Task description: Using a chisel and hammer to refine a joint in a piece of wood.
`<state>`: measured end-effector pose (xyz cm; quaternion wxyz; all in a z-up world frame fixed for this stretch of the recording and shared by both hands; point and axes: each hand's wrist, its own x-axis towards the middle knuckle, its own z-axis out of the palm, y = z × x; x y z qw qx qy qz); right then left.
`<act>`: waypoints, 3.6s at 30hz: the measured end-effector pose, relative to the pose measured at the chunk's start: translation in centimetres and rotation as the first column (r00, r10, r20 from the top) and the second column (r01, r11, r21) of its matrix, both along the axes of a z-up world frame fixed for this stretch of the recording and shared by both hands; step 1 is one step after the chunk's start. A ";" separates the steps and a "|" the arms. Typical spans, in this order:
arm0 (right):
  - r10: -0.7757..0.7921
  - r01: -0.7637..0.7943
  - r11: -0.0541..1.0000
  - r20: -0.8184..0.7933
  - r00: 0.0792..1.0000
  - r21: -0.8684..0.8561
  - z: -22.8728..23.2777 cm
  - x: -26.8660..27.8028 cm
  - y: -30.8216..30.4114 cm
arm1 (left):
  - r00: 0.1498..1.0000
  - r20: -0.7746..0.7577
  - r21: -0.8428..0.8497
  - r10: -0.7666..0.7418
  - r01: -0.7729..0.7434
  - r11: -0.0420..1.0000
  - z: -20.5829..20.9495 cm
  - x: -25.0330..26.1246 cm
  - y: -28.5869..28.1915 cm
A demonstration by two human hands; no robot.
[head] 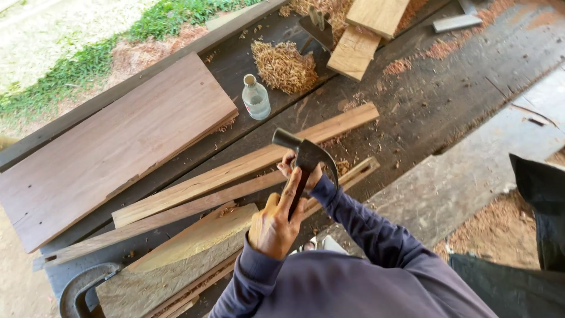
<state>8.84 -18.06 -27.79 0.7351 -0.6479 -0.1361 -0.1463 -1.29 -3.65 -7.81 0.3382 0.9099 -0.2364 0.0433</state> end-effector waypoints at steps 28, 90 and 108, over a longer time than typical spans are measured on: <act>-0.116 0.097 0.992 -0.261 0.958 -0.083 3.1 0.6 -0.4 | 0.978 0.092 -0.050 -0.187 0.192 0.980 -2.4 3.7 3.1; -0.136 0.158 0.955 0.102 0.985 -0.249 2.1 -0.5 -0.8 | 0.938 0.302 -0.073 -0.170 0.201 0.977 7.4 2.9 4.9; -0.148 0.140 0.986 -0.078 0.986 -0.091 -1.9 0.4 0.5 | 0.949 0.211 0.037 -0.236 0.233 0.972 3.4 3.7 4.4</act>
